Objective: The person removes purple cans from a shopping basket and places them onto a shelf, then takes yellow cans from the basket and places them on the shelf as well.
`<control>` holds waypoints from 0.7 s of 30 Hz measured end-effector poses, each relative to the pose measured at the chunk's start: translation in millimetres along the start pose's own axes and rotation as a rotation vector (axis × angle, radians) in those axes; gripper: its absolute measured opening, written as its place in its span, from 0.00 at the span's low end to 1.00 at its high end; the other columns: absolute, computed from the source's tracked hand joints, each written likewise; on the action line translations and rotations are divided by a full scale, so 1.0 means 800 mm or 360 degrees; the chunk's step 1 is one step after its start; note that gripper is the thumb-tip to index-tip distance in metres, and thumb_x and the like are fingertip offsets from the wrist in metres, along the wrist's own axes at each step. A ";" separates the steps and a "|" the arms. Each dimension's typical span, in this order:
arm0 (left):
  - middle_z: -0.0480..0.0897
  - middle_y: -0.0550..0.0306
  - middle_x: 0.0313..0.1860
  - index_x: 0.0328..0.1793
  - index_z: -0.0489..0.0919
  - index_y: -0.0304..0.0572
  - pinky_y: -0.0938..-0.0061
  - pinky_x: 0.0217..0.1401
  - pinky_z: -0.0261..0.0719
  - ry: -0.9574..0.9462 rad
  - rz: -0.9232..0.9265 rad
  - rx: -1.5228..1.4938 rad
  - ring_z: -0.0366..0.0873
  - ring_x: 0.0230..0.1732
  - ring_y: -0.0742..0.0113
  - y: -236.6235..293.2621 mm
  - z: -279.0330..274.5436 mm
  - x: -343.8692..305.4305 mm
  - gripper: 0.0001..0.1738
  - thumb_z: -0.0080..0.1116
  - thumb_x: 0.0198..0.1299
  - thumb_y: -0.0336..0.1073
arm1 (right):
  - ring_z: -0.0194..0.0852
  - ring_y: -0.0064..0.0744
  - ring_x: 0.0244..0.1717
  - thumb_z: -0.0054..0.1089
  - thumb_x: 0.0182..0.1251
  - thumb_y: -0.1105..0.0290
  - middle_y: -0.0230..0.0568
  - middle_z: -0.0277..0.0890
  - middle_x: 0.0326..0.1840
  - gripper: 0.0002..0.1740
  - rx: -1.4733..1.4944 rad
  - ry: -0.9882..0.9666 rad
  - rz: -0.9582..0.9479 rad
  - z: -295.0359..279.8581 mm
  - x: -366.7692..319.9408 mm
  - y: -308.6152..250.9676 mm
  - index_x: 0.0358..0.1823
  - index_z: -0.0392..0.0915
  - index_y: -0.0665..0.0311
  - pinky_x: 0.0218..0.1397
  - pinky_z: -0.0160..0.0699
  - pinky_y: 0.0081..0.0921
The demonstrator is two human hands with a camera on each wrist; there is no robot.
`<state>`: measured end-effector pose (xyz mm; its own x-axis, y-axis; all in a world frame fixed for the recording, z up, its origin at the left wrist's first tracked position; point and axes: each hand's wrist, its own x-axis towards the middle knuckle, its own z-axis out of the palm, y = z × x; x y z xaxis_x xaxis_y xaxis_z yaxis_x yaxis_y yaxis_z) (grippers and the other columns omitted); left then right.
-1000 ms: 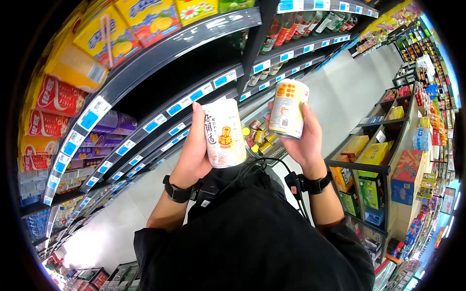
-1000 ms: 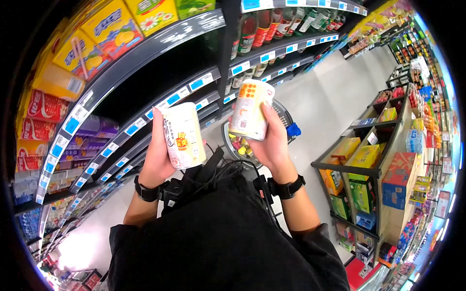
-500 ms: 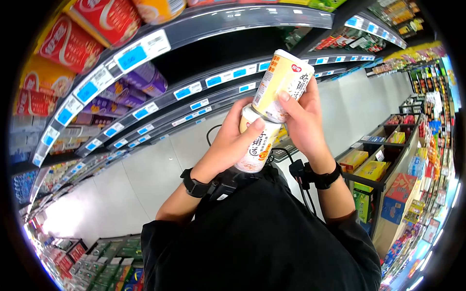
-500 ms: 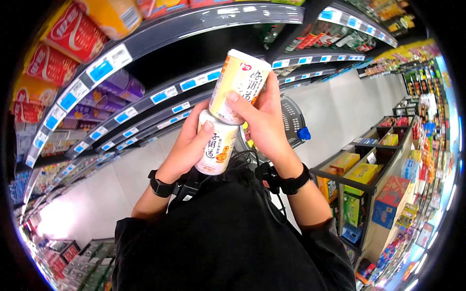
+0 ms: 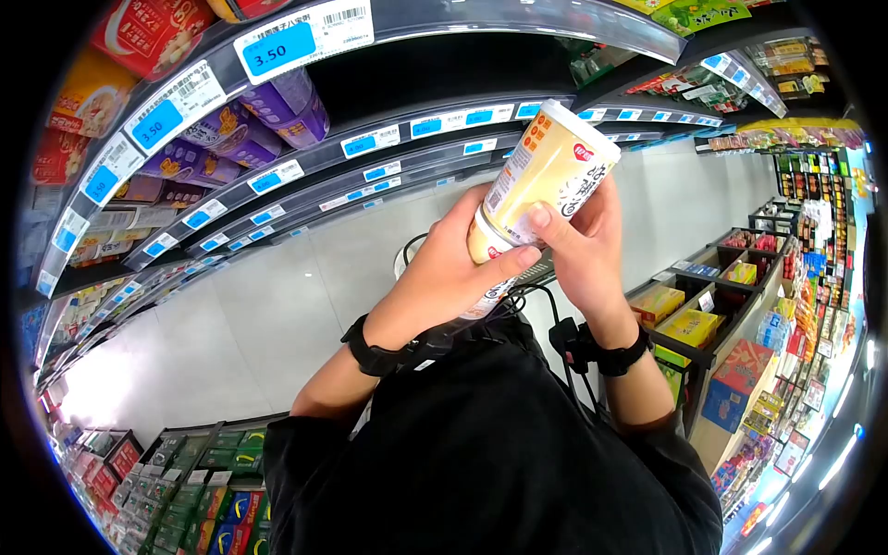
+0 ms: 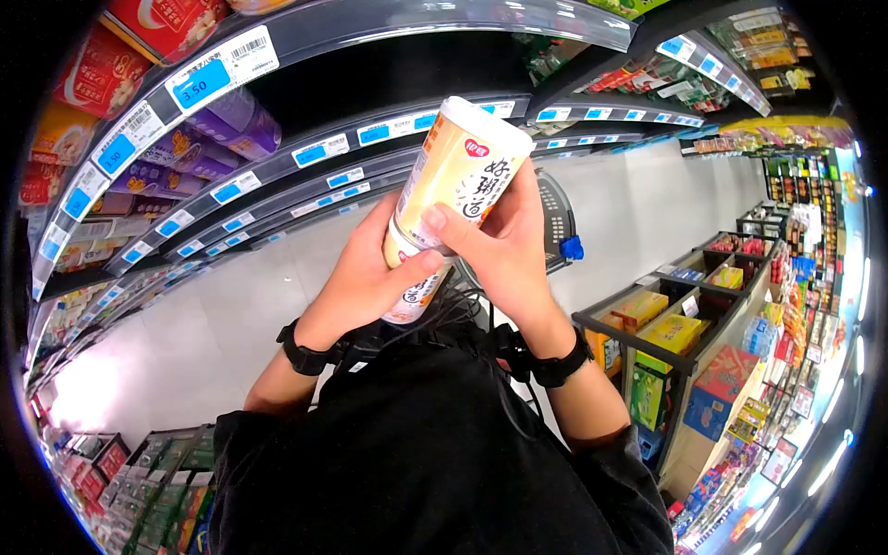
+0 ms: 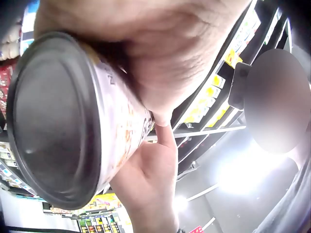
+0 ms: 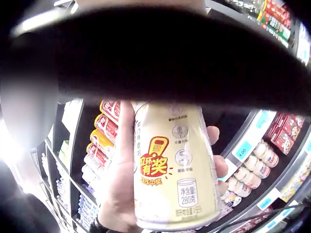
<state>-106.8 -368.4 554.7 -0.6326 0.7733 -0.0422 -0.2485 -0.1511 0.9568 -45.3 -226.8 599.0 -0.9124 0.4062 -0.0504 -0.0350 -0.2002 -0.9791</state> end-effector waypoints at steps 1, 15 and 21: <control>0.77 0.47 0.54 0.66 0.63 0.32 0.71 0.57 0.74 0.0001 -0.0003 -0.0009 0.77 0.55 0.63 -0.002 0.001 -0.001 0.38 0.68 0.56 0.44 | 0.74 0.30 0.54 0.70 0.55 0.77 0.42 0.72 0.54 0.36 0.0019 0.0011 0.0023 0.001 -0.003 0.001 0.62 0.58 0.67 0.57 0.76 0.30; 0.80 0.47 0.49 0.62 0.67 0.33 0.71 0.53 0.75 -0.0260 -0.0297 0.0064 0.79 0.49 0.65 -0.041 0.009 -0.013 0.31 0.65 0.58 0.41 | 0.75 0.29 0.54 0.74 0.50 0.77 0.41 0.72 0.54 0.40 -0.0063 0.0151 0.0443 -0.033 -0.046 0.020 0.62 0.58 0.68 0.57 0.77 0.28; 0.80 0.49 0.49 0.63 0.67 0.33 0.71 0.53 0.75 -0.0340 -0.0275 0.0047 0.79 0.50 0.65 -0.054 0.010 -0.013 0.30 0.64 0.59 0.41 | 0.70 0.31 0.60 0.74 0.50 0.78 0.41 0.69 0.59 0.42 -0.0004 0.0174 0.0491 -0.043 -0.060 0.025 0.64 0.57 0.66 0.63 0.72 0.32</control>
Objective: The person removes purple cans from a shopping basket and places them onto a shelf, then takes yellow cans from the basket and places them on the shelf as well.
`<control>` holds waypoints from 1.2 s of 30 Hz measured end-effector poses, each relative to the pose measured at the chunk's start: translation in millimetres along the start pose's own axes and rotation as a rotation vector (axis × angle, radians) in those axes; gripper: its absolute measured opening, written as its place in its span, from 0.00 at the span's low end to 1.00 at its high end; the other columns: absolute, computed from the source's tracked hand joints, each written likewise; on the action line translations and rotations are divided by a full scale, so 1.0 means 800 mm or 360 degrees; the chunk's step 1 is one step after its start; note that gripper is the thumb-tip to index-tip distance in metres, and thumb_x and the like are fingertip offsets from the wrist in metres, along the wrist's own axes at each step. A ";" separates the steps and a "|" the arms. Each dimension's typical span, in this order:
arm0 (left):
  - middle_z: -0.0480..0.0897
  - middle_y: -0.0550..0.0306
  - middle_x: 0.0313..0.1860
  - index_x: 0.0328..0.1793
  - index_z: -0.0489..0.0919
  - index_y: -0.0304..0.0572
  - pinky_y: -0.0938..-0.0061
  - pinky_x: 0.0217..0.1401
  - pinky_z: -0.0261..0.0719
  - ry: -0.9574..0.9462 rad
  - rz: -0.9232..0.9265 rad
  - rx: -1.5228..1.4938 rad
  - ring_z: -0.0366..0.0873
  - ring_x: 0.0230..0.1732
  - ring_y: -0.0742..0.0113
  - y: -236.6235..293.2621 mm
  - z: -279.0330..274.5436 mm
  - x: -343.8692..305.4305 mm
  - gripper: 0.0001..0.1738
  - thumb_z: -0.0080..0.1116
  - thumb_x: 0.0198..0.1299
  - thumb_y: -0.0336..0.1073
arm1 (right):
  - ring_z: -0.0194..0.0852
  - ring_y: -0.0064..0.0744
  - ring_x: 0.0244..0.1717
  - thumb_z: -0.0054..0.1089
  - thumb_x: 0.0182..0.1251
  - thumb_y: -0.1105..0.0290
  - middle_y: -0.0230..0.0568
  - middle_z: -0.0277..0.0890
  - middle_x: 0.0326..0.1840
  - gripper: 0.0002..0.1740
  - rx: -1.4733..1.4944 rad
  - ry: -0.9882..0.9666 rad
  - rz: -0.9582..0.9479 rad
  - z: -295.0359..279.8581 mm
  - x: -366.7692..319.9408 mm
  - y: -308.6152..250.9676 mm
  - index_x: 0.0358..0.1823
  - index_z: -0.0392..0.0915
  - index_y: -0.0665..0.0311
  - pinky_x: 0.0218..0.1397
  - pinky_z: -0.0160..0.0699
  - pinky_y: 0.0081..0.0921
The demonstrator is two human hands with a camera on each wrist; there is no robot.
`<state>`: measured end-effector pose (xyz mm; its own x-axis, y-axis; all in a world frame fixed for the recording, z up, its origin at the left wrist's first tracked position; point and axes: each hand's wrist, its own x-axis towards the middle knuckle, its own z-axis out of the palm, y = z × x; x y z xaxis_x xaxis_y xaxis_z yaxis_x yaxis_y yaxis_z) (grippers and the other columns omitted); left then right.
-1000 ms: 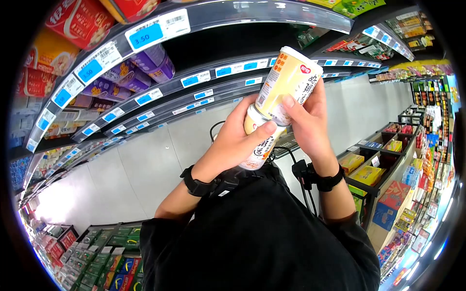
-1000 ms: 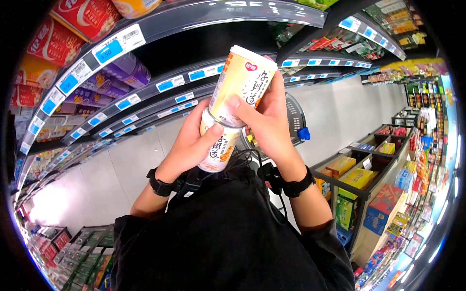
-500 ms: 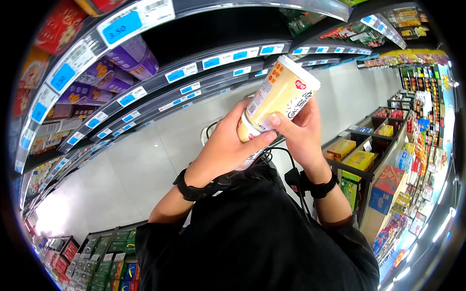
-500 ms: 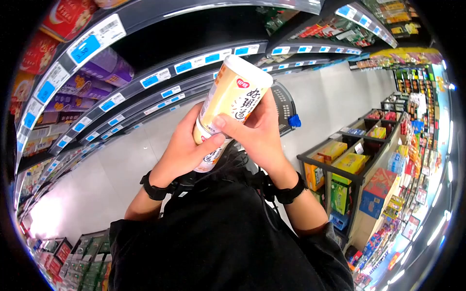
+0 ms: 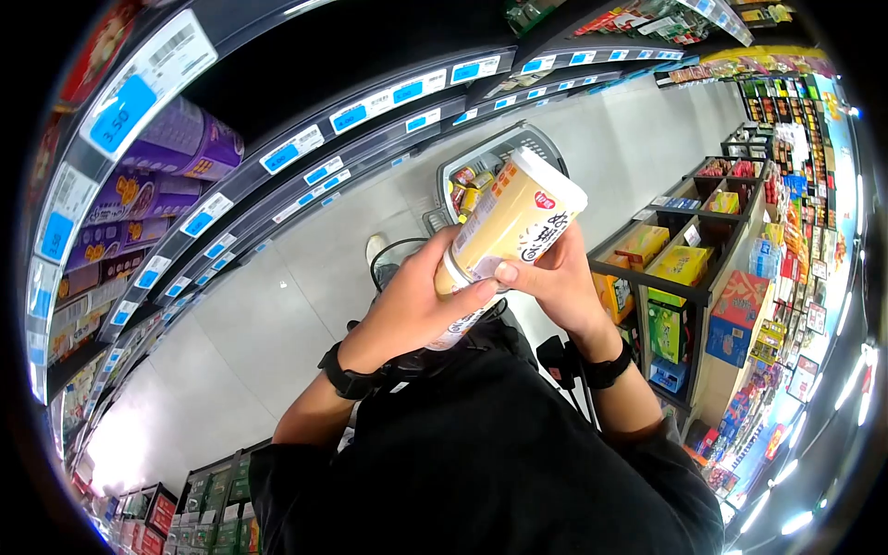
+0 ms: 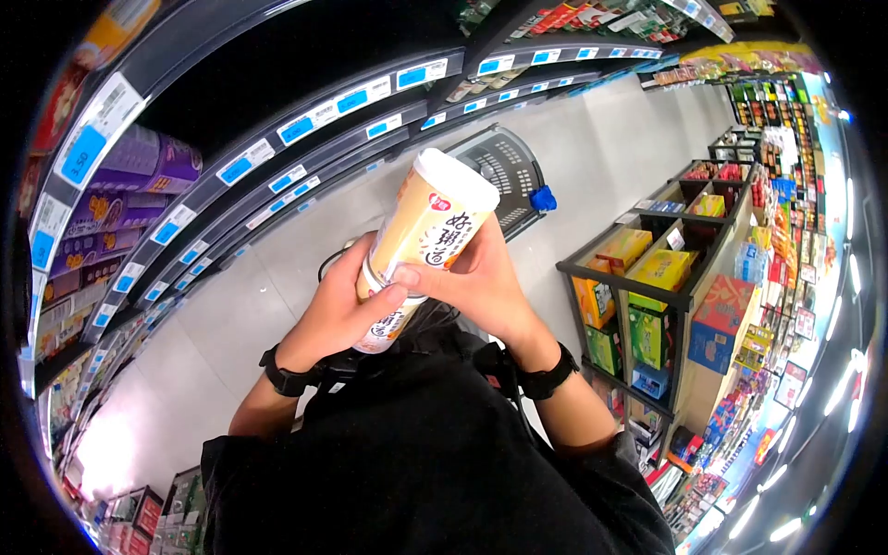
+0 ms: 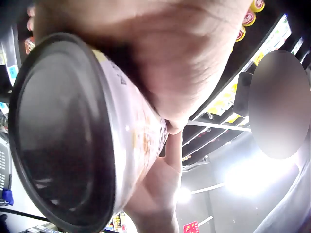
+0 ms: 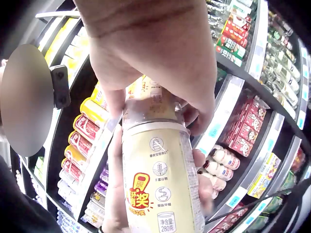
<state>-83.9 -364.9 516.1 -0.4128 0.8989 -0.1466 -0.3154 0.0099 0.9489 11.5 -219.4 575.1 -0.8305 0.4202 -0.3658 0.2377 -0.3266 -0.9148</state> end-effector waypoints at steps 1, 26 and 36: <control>0.79 0.49 0.49 0.63 0.67 0.33 0.71 0.54 0.75 -0.0016 0.0020 -0.0012 0.78 0.50 0.66 -0.001 0.000 0.001 0.30 0.63 0.59 0.41 | 0.70 0.31 0.60 0.74 0.50 0.78 0.41 0.69 0.59 0.42 0.0000 0.0012 -0.0004 -0.003 -0.002 0.002 0.64 0.57 0.66 0.63 0.72 0.32; 0.75 0.49 0.54 0.65 0.62 0.32 0.71 0.58 0.72 -0.0287 -0.0025 -0.0201 0.74 0.55 0.68 -0.019 0.004 0.008 0.28 0.58 0.64 0.38 | 0.67 0.31 0.64 0.74 0.49 0.77 0.39 0.70 0.61 0.42 -0.0096 -0.0006 0.0010 -0.024 -0.022 0.008 0.65 0.59 0.65 0.70 0.62 0.35; 0.75 0.49 0.55 0.67 0.61 0.32 0.71 0.59 0.72 -0.0245 -0.0036 -0.0300 0.73 0.56 0.68 -0.016 -0.001 0.000 0.28 0.56 0.65 0.37 | 0.68 0.31 0.63 0.75 0.49 0.78 0.40 0.69 0.61 0.43 -0.0216 -0.0089 -0.0035 -0.018 -0.013 0.013 0.66 0.58 0.66 0.68 0.66 0.32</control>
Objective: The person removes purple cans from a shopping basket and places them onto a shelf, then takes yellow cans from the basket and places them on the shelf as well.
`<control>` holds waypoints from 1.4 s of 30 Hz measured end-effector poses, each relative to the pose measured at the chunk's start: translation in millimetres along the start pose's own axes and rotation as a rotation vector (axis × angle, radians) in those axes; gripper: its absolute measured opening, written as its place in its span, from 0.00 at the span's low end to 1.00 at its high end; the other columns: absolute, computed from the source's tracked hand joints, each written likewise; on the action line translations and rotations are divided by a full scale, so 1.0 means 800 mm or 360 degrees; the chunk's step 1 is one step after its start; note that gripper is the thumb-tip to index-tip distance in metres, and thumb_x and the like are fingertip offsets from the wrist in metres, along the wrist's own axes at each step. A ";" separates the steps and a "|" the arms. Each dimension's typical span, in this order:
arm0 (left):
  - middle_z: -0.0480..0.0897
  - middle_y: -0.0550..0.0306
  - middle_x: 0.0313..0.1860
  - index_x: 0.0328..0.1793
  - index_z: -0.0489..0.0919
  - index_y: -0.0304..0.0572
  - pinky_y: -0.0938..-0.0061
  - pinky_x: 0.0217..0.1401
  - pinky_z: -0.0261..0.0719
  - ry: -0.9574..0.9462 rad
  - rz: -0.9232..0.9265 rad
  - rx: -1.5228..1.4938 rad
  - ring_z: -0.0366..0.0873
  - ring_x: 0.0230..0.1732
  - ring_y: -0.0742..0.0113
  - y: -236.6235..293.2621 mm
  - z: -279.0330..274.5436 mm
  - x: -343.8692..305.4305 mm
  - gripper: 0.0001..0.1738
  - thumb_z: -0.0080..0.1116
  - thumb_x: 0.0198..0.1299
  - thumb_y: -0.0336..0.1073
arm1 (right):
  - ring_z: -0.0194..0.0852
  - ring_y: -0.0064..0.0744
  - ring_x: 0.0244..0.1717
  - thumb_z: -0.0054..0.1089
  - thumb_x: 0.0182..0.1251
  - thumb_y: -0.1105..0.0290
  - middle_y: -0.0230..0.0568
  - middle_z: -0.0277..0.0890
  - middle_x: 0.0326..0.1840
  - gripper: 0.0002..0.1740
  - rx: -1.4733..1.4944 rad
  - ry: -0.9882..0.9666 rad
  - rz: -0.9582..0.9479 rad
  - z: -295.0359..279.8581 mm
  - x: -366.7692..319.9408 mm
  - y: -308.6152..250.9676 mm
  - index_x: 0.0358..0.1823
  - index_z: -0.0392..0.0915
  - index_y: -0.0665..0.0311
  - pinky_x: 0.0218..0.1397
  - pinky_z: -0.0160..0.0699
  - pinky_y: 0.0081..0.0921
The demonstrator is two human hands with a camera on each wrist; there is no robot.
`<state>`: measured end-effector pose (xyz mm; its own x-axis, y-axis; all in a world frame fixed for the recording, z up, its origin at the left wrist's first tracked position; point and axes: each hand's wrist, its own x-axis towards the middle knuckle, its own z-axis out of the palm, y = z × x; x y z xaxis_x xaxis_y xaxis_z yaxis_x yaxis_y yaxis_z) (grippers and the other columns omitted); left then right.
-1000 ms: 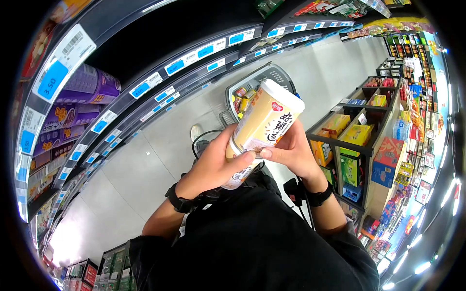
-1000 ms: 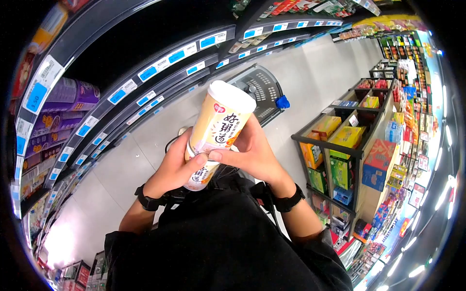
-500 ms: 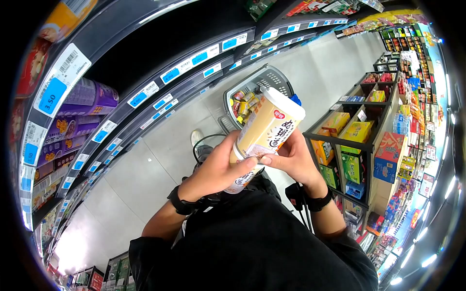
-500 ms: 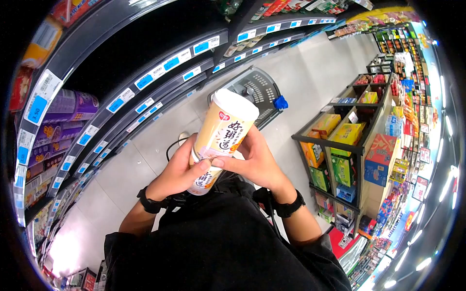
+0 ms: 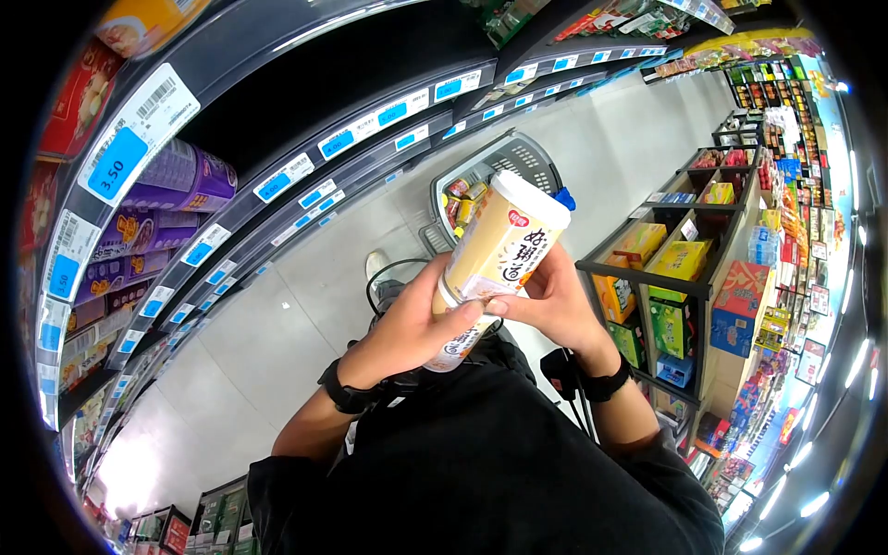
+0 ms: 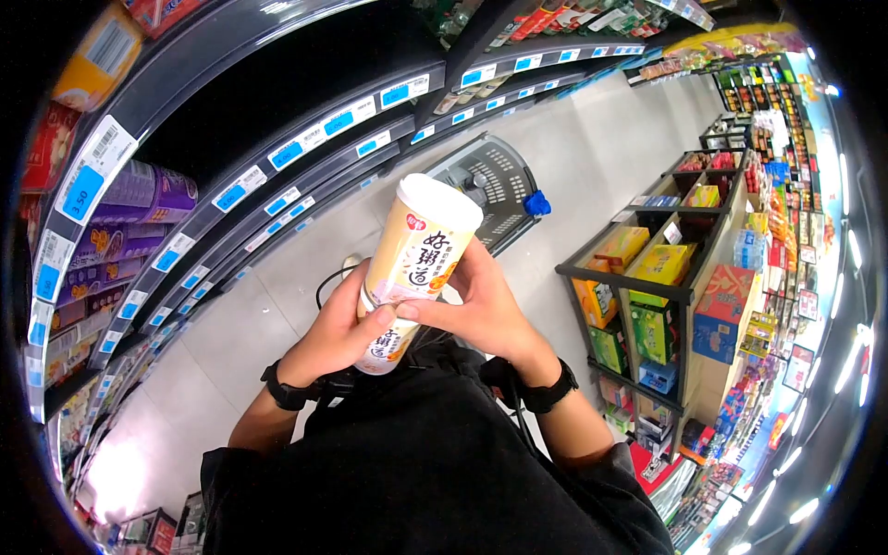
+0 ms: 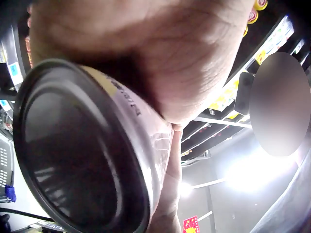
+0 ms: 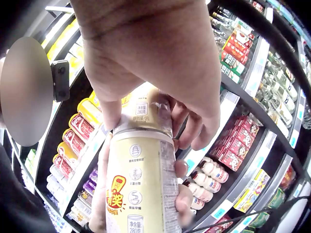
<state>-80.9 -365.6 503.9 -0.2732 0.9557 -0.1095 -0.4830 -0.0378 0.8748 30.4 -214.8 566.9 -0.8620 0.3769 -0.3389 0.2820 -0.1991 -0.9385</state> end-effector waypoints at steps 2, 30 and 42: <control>0.74 0.49 0.56 0.67 0.60 0.32 0.71 0.60 0.71 -0.0001 -0.0027 0.0022 0.73 0.57 0.68 0.002 0.000 -0.001 0.29 0.56 0.65 0.36 | 0.68 0.31 0.63 0.74 0.48 0.78 0.40 0.70 0.61 0.43 -0.0002 0.0005 -0.0006 0.000 0.000 0.000 0.66 0.58 0.66 0.68 0.66 0.32; 0.78 0.41 0.49 0.64 0.61 0.32 0.68 0.51 0.77 0.0375 0.0106 0.0226 0.81 0.50 0.57 0.007 -0.021 -0.038 0.34 0.59 0.63 0.50 | 0.72 0.32 0.59 0.70 0.53 0.80 0.42 0.72 0.58 0.38 -0.0132 -0.0249 0.0223 0.037 0.028 -0.003 0.64 0.59 0.68 0.64 0.71 0.34; 0.75 0.42 0.51 0.63 0.62 0.29 0.70 0.52 0.75 0.0650 0.0049 0.0089 0.78 0.51 0.60 -0.003 -0.041 -0.042 0.32 0.52 0.67 0.51 | 0.75 0.35 0.57 0.67 0.61 0.67 0.43 0.72 0.58 0.32 -0.0044 -0.0290 0.0651 0.075 0.069 -0.010 0.62 0.62 0.67 0.54 0.82 0.35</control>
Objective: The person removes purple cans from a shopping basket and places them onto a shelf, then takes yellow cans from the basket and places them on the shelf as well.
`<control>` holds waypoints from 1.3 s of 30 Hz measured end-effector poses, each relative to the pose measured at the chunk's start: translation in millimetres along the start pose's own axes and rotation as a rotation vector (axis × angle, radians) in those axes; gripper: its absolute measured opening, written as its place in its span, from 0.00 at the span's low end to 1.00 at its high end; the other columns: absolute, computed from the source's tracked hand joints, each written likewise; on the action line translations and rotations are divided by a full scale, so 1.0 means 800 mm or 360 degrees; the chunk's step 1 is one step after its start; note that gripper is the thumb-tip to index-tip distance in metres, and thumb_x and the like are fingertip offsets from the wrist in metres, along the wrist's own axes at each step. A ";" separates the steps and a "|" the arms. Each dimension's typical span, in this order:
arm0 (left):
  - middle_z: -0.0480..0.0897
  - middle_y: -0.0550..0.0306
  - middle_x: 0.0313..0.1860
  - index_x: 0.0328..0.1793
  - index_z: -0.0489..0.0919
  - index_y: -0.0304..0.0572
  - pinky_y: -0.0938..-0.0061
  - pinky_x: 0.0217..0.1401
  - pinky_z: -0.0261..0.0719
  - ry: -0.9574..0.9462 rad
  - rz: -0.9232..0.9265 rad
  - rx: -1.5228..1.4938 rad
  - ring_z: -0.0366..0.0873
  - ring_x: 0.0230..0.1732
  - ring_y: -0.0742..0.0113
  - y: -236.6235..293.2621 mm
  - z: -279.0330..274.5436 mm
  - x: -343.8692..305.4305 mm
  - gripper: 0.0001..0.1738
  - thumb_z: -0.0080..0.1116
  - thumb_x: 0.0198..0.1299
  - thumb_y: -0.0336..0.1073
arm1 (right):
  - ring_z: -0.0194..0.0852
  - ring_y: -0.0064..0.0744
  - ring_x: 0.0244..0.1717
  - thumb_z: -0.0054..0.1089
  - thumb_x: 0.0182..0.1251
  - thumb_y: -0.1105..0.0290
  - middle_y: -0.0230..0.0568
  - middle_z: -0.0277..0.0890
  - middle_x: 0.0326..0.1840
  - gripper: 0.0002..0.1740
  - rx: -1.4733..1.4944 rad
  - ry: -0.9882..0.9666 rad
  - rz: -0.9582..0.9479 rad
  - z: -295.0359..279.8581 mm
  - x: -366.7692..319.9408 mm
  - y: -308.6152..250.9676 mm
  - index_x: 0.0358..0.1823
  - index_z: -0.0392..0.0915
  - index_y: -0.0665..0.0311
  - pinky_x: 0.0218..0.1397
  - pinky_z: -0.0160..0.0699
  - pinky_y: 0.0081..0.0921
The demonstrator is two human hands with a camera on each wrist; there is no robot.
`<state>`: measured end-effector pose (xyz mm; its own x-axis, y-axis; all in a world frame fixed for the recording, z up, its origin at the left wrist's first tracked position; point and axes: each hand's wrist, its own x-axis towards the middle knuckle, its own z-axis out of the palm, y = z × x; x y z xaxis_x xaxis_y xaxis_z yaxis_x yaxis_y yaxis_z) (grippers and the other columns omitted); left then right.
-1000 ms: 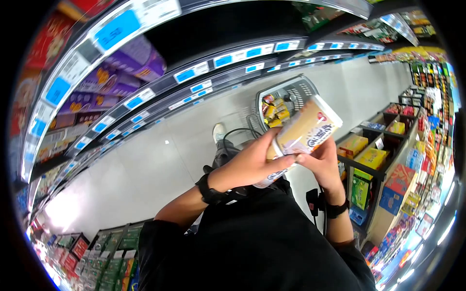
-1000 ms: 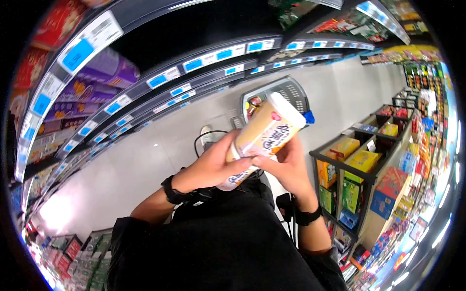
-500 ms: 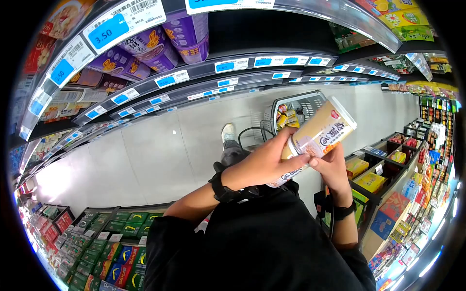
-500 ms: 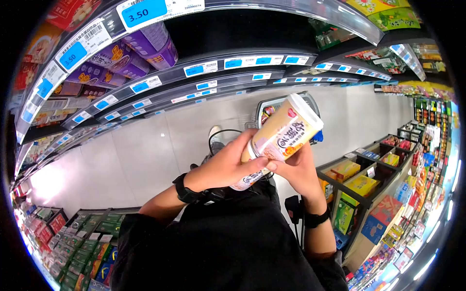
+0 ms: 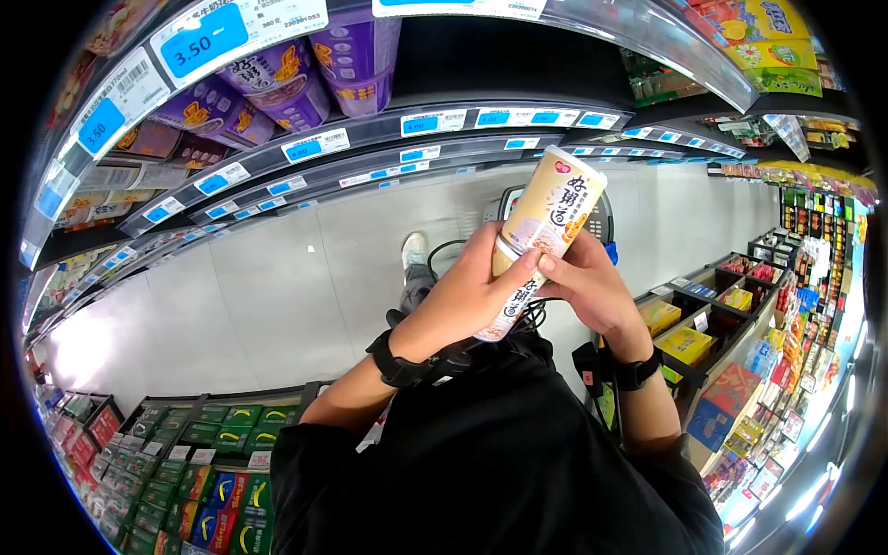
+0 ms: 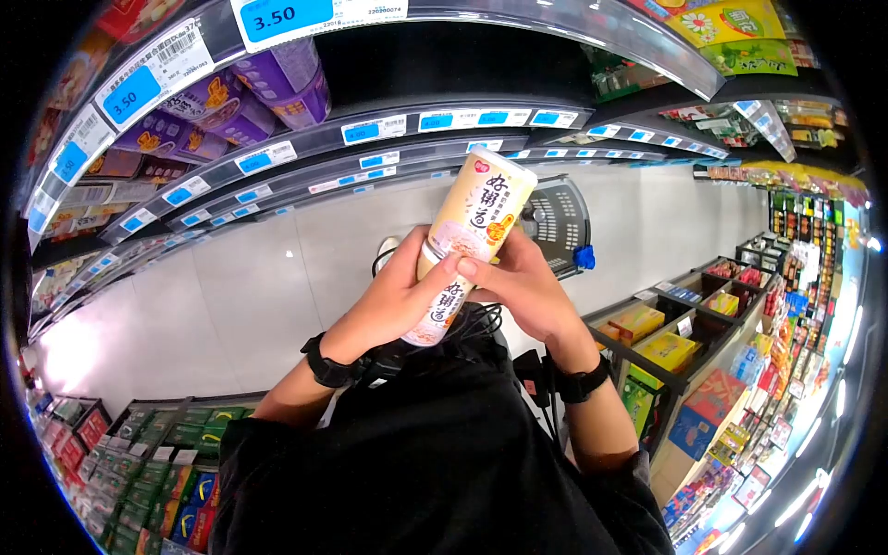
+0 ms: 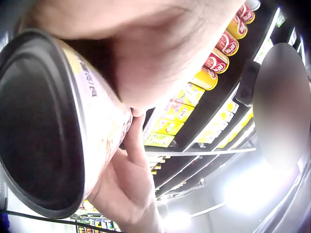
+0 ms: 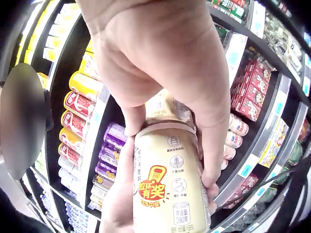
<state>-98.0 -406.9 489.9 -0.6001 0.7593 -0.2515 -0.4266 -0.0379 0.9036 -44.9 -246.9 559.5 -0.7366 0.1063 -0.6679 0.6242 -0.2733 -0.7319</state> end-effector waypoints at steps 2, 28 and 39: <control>0.76 0.42 0.51 0.63 0.63 0.29 0.70 0.52 0.75 0.0025 0.0022 0.0017 0.77 0.52 0.60 -0.002 -0.001 0.001 0.32 0.52 0.67 0.51 | 0.74 0.34 0.57 0.67 0.60 0.68 0.43 0.72 0.58 0.31 0.0064 -0.0020 0.0001 0.000 0.003 0.004 0.62 0.62 0.67 0.54 0.82 0.34; 0.76 0.53 0.54 0.67 0.65 0.35 0.77 0.54 0.73 -0.0041 0.0002 -0.0352 0.75 0.53 0.71 0.048 -0.038 0.024 0.27 0.48 0.70 0.47 | 0.82 0.28 0.43 0.70 0.56 0.65 0.42 0.80 0.47 0.28 -0.0106 0.0018 -0.0433 0.013 0.045 -0.019 0.56 0.70 0.68 0.40 0.83 0.23; 0.72 0.48 0.64 0.70 0.66 0.41 0.68 0.60 0.70 0.0529 0.0203 0.0031 0.73 0.60 0.62 0.059 -0.073 -0.005 0.27 0.47 0.70 0.46 | 0.82 0.31 0.44 0.68 0.58 0.65 0.41 0.80 0.46 0.24 0.0035 0.0023 -0.0625 0.000 0.089 -0.076 0.54 0.71 0.66 0.40 0.85 0.30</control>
<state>-155.3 -449.6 513.2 -0.8365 0.4962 -0.2326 -0.3231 -0.1038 0.9407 -135.6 -222.6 556.2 -0.9143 0.2203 -0.3398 0.2900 -0.2294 -0.9291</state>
